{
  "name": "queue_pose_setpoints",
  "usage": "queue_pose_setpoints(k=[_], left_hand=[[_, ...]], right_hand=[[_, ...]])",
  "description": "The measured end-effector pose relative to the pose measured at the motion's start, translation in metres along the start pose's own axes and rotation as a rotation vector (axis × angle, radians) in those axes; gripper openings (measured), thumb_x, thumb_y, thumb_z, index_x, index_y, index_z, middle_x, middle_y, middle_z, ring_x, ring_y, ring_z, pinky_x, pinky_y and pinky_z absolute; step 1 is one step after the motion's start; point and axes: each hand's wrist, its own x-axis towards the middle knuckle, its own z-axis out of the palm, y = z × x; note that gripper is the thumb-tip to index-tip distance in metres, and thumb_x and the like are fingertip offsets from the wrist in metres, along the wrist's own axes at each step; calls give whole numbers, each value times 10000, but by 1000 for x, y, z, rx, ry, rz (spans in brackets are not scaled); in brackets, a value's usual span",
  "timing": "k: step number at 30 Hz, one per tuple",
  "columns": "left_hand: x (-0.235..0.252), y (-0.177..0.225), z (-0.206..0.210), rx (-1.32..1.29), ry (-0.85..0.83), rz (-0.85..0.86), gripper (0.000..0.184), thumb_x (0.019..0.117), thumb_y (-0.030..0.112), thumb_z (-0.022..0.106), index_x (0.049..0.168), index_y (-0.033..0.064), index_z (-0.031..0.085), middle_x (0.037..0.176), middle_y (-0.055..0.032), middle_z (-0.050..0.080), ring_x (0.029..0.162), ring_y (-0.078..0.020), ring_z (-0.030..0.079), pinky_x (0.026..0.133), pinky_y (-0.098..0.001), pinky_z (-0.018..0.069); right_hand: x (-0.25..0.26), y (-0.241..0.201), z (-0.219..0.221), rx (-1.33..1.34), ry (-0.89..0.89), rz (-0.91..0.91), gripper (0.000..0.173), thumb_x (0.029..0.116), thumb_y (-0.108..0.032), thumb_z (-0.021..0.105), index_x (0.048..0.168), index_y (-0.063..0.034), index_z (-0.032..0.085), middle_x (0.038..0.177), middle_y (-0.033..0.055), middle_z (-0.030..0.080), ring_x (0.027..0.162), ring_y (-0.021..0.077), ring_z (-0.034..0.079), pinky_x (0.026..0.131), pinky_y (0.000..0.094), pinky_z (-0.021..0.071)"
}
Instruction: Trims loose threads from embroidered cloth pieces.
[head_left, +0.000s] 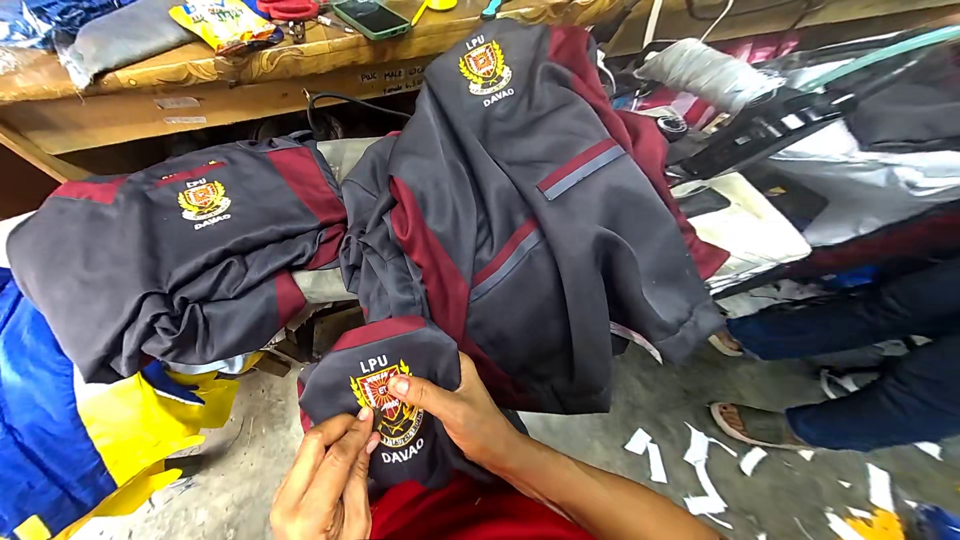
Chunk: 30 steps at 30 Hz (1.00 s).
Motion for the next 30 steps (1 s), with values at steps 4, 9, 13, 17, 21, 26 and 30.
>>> queue_pose_setpoints(k=[4, 9, 13, 17, 21, 26, 30], left_hand=[[0, -2, -2, -77, -5, -27, 126, 976, 101, 685, 1020, 7, 758, 994, -78, 700, 937, -54, 679, 839, -150, 564], [1, -9, -3, -216, 20, -100, 185, 970, 140, 708, 1122, 48, 759, 1049, -38, 709, 911, -75, 701, 797, -203, 613], [2, -4, -6, -155, 7, -57, 165, 955, 135, 724, 1085, 38, 755, 1035, -45, 703, 981, -64, 682, 852, -179, 584], [2, 3, -9, -63, -33, -45, 158, 951, 127, 725, 1046, 5, 756, 1013, -76, 714, 988, -53, 683, 863, -155, 567], [3, 5, -8, -26, -40, -43, 159, 947, 120, 726, 1033, -10, 757, 1001, -91, 715, 978, -55, 683, 866, -152, 562], [2, 6, -7, -11, -49, -49, 162, 949, 119, 723, 1038, -10, 761, 999, -93, 716, 974, -54, 683, 865, -152, 561], [2, 7, -6, -5, -43, -52, 165, 945, 120, 726, 1031, -16, 762, 995, -101, 718, 971, -56, 685, 857, -149, 563]], right_hand=[[1, 1, 0, 1, -24, -13, 167, 904, 40, 670, 1061, -16, 673, 946, 33, 752, 897, 91, 729, 866, 292, 613], [1, 0, 1, -13, 0, -18, 172, 909, 41, 671, 1075, -4, 663, 950, 43, 752, 899, 99, 732, 868, 291, 615], [2, -1, 2, -17, 16, -11, 159, 909, 40, 676, 1062, -2, 667, 941, 45, 753, 889, 99, 734, 864, 289, 616], [2, 1, 1, -45, 11, -47, 163, 904, 43, 680, 1060, -2, 667, 945, 36, 752, 893, 93, 731, 867, 289, 615], [2, 3, 2, -66, 1, -81, 171, 904, 39, 680, 1070, -1, 665, 953, 32, 750, 900, 90, 730, 870, 283, 614], [1, 2, 2, -97, 0, -103, 173, 900, 41, 683, 1067, -5, 668, 953, 20, 750, 901, 76, 728, 867, 272, 614], [0, 2, 2, -110, 4, -115, 166, 903, 37, 685, 1063, -5, 670, 948, 18, 750, 897, 71, 727, 863, 266, 614]])
